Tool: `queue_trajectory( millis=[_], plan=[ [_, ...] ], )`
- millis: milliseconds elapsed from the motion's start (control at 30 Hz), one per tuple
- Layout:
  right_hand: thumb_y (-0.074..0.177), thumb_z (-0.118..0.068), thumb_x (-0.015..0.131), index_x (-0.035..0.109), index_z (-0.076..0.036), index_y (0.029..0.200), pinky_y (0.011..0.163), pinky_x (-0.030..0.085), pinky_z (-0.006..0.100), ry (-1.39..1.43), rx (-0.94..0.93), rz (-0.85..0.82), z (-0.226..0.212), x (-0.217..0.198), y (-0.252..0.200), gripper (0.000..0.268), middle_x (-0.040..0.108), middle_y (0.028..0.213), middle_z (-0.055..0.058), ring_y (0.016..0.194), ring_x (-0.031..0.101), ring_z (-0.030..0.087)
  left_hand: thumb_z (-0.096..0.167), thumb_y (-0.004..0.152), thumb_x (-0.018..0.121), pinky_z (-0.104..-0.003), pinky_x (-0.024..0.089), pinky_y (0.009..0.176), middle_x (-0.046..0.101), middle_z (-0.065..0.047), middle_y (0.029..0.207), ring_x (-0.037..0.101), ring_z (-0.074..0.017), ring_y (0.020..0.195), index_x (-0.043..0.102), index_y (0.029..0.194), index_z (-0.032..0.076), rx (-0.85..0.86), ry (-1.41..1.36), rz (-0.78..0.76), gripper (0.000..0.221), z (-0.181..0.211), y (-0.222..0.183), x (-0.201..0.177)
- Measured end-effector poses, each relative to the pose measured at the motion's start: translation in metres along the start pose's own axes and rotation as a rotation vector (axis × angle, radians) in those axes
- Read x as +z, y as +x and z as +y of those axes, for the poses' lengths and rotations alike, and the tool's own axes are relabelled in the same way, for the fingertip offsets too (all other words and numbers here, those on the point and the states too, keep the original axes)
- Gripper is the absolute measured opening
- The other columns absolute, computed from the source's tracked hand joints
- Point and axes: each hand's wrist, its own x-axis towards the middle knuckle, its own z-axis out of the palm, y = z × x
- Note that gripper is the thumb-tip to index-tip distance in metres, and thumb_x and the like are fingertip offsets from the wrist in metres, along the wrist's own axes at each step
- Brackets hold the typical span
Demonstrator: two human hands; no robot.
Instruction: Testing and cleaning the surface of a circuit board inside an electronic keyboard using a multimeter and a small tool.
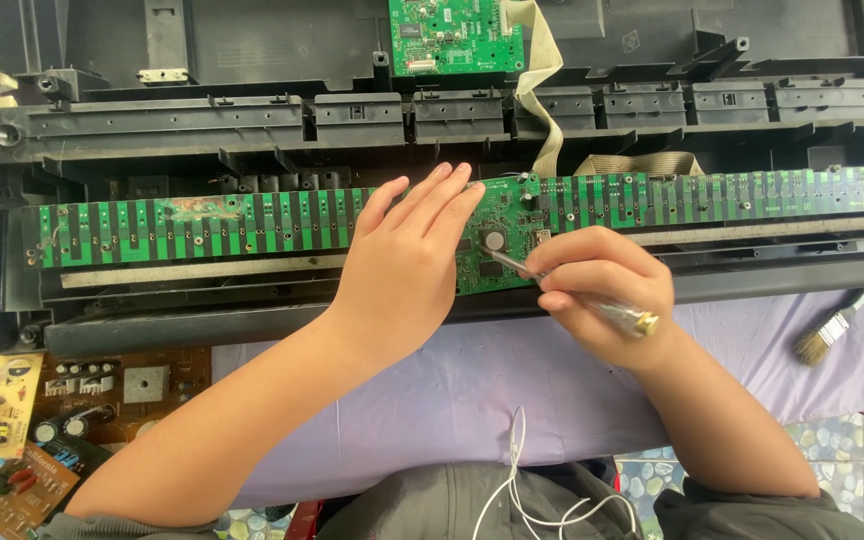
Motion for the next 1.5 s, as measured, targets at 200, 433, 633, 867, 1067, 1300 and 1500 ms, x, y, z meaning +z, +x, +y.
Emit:
queue_trajectory(
  millis=[200,433,633,867,1067,1300,1500],
  plan=[
    [0.102,-0.027,0.064,0.067,-0.005,0.088,0.061,0.060,0.032,-0.015,-0.011,0.053,-0.002,-0.002,0.010,0.026,0.074,0.090,0.011,0.073,0.074,0.023,-0.009,0.082,0.068,-0.045,0.032,0.116,0.060,-0.012,0.142,0.056,-0.0250,0.135,0.060,0.136,0.006,-0.004,0.000,-0.005,0.056,0.000,0.000,0.001],
    [0.102,-0.025,0.068,0.067,-0.004,0.088,0.071,0.060,0.036,-0.029,0.073,0.084,0.012,-0.001,0.006,0.025,0.075,0.088,0.013,0.082,0.077,0.029,-0.007,0.082,0.069,-0.046,0.031,0.116,0.060,-0.012,0.143,0.056,-0.0259,0.136,0.061,0.136,0.006,-0.002,-0.012,-0.006,0.056,0.000,0.000,0.000],
    [0.107,-0.026,0.062,0.062,-0.003,0.086,0.072,0.058,0.033,-0.001,0.110,0.158,0.017,-0.002,0.005,0.031,0.072,0.084,0.013,0.080,0.075,0.027,-0.007,0.082,0.070,-0.046,0.031,0.117,0.060,-0.013,0.144,0.056,-0.0261,0.135,0.061,0.136,0.005,0.000,-0.003,-0.002,0.056,0.000,-0.001,0.001],
    [0.108,-0.026,0.058,0.058,-0.001,0.090,0.073,0.058,0.033,0.059,0.110,0.170,0.022,-0.003,0.004,0.031,0.071,0.086,0.017,0.077,0.071,0.026,-0.009,0.080,0.069,-0.045,0.031,0.117,0.060,-0.013,0.143,0.056,-0.0262,0.135,0.061,0.136,0.005,0.005,-0.004,-0.001,0.058,0.000,0.000,0.001],
    [0.107,-0.029,0.057,0.058,-0.001,0.093,0.072,0.059,0.035,0.106,0.118,0.152,0.018,-0.001,0.008,0.031,0.072,0.090,0.018,0.077,0.074,0.028,-0.009,0.079,0.069,-0.045,0.031,0.117,0.059,-0.012,0.144,0.055,-0.0259,0.136,0.061,0.137,0.004,0.008,0.002,-0.006,0.060,0.000,0.001,0.000],
    [0.110,-0.034,0.052,0.056,-0.003,0.097,0.072,0.059,0.034,0.145,0.145,0.156,0.017,-0.002,0.008,0.034,0.069,0.093,0.016,0.079,0.075,0.027,-0.010,0.078,0.069,-0.044,0.031,0.117,0.060,-0.012,0.144,0.056,-0.0255,0.136,0.061,0.137,0.004,0.008,0.006,-0.012,0.061,0.000,0.001,0.000],
    [0.110,-0.032,0.051,0.054,0.000,0.098,0.064,0.060,0.034,0.119,0.102,0.244,0.023,-0.003,0.004,0.035,0.067,0.088,0.017,0.072,0.073,0.029,-0.010,0.078,0.068,-0.045,0.031,0.117,0.060,-0.014,0.143,0.056,-0.0264,0.136,0.060,0.139,0.003,0.009,0.008,0.003,0.062,-0.001,-0.001,0.003]
  ],
)
